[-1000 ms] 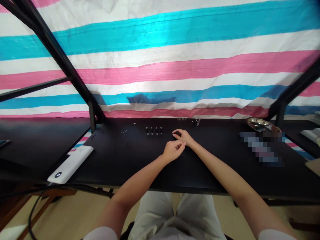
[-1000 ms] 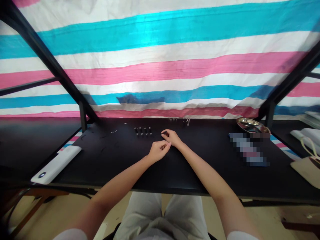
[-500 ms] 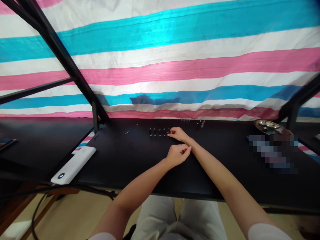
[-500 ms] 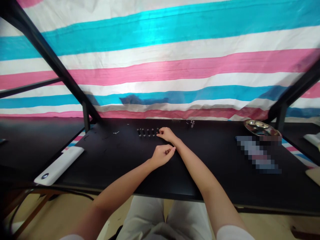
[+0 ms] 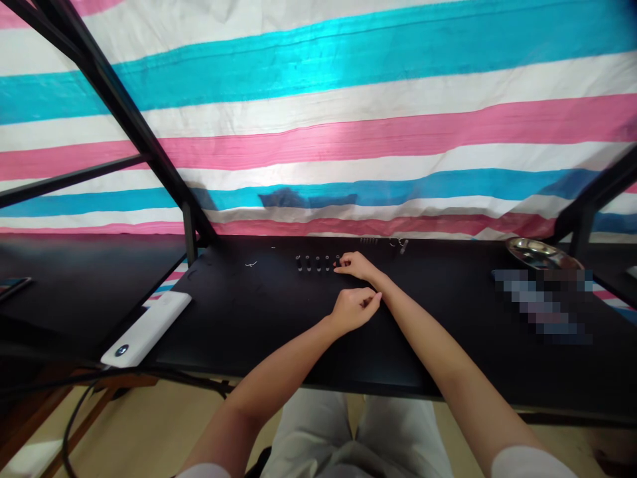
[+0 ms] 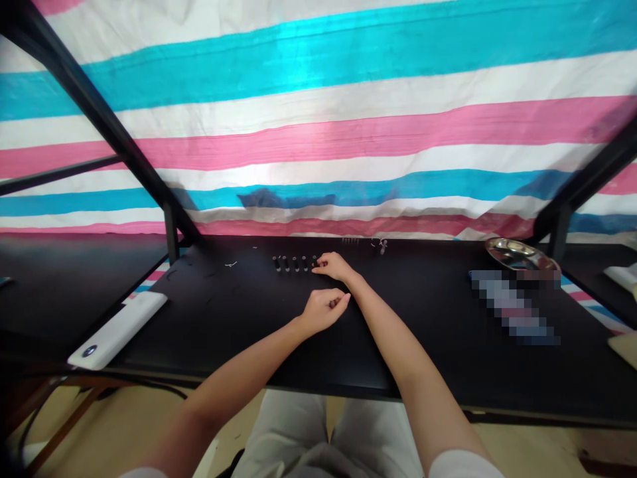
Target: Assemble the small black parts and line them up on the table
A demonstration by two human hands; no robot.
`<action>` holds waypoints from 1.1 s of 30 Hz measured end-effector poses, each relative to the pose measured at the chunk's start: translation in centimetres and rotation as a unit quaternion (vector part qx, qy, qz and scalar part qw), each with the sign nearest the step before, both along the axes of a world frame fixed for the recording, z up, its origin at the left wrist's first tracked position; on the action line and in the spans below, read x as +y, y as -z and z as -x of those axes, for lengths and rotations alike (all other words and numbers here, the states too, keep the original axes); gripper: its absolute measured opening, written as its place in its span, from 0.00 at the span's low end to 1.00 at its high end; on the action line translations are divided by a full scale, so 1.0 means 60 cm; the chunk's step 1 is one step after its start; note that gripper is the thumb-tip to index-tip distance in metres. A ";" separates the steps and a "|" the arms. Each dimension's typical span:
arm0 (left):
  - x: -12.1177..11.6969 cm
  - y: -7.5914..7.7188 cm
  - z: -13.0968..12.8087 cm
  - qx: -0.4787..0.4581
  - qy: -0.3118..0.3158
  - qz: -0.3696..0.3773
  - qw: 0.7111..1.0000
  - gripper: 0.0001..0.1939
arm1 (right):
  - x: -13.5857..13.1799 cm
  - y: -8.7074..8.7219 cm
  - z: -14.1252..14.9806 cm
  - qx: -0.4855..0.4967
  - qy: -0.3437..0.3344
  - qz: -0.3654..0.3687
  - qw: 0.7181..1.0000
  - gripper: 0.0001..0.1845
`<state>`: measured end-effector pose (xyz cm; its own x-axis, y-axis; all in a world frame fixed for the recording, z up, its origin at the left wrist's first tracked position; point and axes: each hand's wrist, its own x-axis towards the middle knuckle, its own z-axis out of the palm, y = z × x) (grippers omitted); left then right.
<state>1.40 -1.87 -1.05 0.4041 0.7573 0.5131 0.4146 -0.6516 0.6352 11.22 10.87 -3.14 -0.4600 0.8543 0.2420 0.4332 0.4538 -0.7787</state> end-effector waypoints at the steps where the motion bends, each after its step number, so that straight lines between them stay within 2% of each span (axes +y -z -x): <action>1: 0.000 0.001 0.000 0.002 -0.002 -0.004 1.000 0.18 | 0.001 0.001 -0.001 0.000 -0.003 0.004 1.000 0.17; 8: 0.002 0.006 0.000 0.003 -0.003 -0.036 0.999 0.16 | 0.001 -0.004 -0.003 -0.009 -0.009 0.006 1.000 0.17; 14: 0.004 0.007 0.001 0.015 -0.008 -0.031 0.999 0.17 | -0.003 -0.008 -0.009 -0.003 -0.010 0.010 1.000 0.14; 24: 0.002 0.002 -0.001 0.018 -0.007 -0.013 1.000 0.17 | -0.012 -0.012 -0.061 -0.049 -0.005 0.009 0.999 0.18; 29: 0.002 0.003 -0.001 0.016 -0.005 -0.016 1.000 0.18 | -0.013 -0.020 -0.104 -0.072 0.015 0.050 0.996 0.15; 33: 0.002 0.005 -0.002 0.010 -0.006 -0.018 1.000 0.17 | -0.014 -0.030 -0.141 -0.079 0.037 0.127 0.988 0.13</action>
<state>1.50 -1.73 -1.34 0.4061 0.7426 0.5325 0.4347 -0.6696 0.6023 19.68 10.02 -1.33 -0.4083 0.9113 -0.0539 0.5833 0.2150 -0.7833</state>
